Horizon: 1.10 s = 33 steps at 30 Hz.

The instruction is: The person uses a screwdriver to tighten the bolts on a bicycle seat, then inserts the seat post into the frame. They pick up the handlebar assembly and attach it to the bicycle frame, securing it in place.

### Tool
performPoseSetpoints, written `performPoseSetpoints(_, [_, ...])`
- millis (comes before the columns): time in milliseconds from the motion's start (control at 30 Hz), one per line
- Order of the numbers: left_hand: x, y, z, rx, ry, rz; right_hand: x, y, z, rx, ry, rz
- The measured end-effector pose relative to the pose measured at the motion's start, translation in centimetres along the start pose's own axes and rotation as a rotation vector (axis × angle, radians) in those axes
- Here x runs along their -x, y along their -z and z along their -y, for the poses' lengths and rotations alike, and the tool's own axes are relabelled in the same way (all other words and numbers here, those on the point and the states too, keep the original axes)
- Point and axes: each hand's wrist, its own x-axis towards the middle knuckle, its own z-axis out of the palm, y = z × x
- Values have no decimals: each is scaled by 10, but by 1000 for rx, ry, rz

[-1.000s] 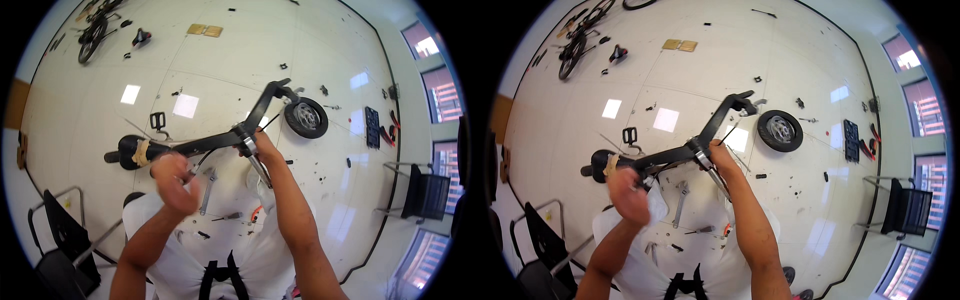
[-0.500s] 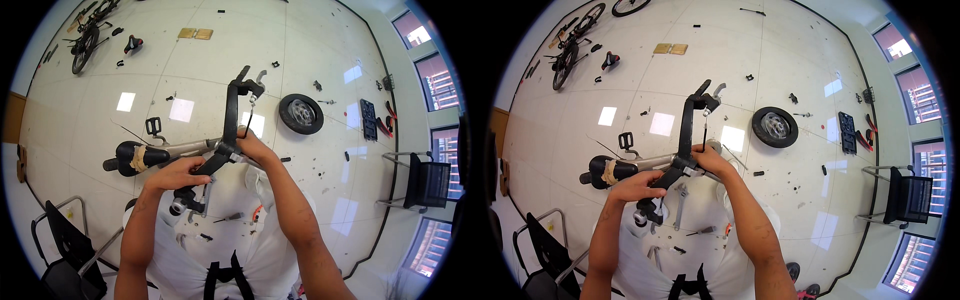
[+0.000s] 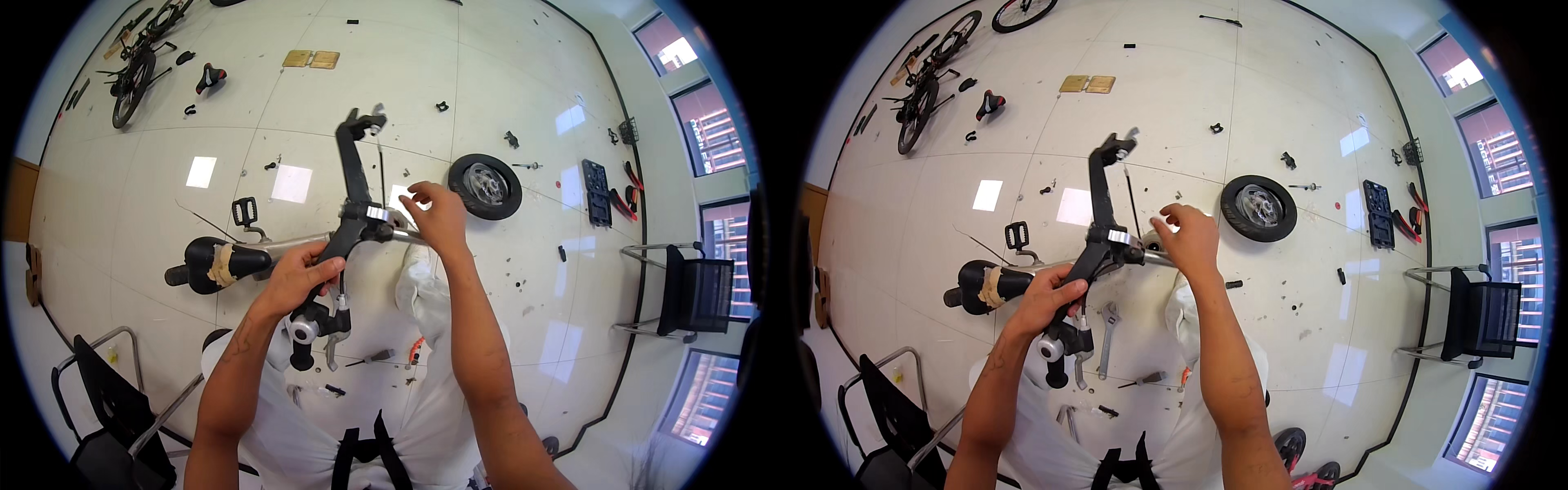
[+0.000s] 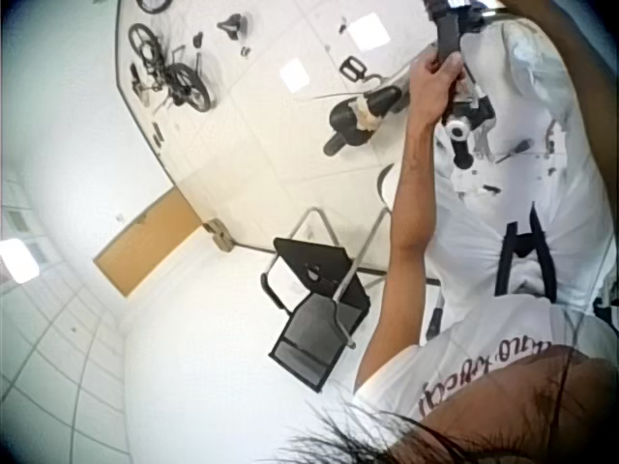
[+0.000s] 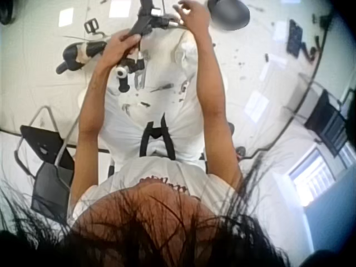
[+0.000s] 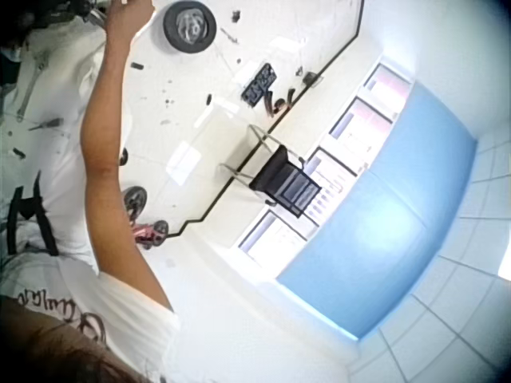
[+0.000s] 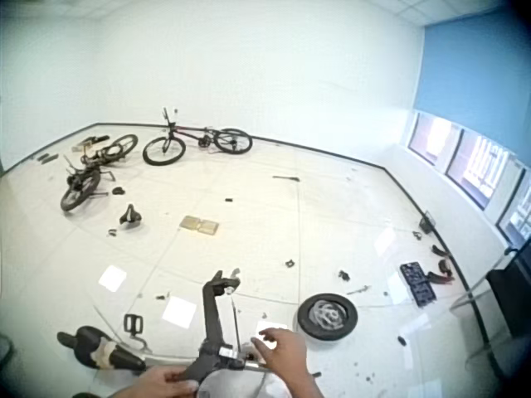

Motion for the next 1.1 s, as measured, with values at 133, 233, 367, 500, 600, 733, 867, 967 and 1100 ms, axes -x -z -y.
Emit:
performPoseSetpoints(133, [-2, -3, -3, -58, -17, -107, 0, 2, -5, 54, 2, -93])
performPoseSetpoints(233, [-1, -1, -3, -91, -16, -170, 3, 2, -16, 241, -78, 40])
performPoseSetpoints(367, [-1, 1, 4, -72, -14, -261, 6, 6, -16, 201, -130, 282])
performPoseSetpoints(500, [1, -7, -1, -191, -6, -352, 11, -6, -17, 197, -58, 311])
performPoseSetpoints(600, [8, -15, -1, -266, -6, -408, 11, -13, -14, 77, -111, 361])
performPoseSetpoints(733, [14, -26, -2, -346, -1, -471, 7, -21, -21, -93, -171, 461])
performPoseSetpoints(867, [14, -31, -2, -407, -1, -509, 11, -26, -22, 31, -102, 517])
performPoseSetpoints(967, [13, -34, -2, -455, -40, -533, 12, -26, -16, 14, -67, 579])
performPoseSetpoints(1100, [17, -39, -10, -491, -57, -537, 13, -31, -20, -65, -49, 663])
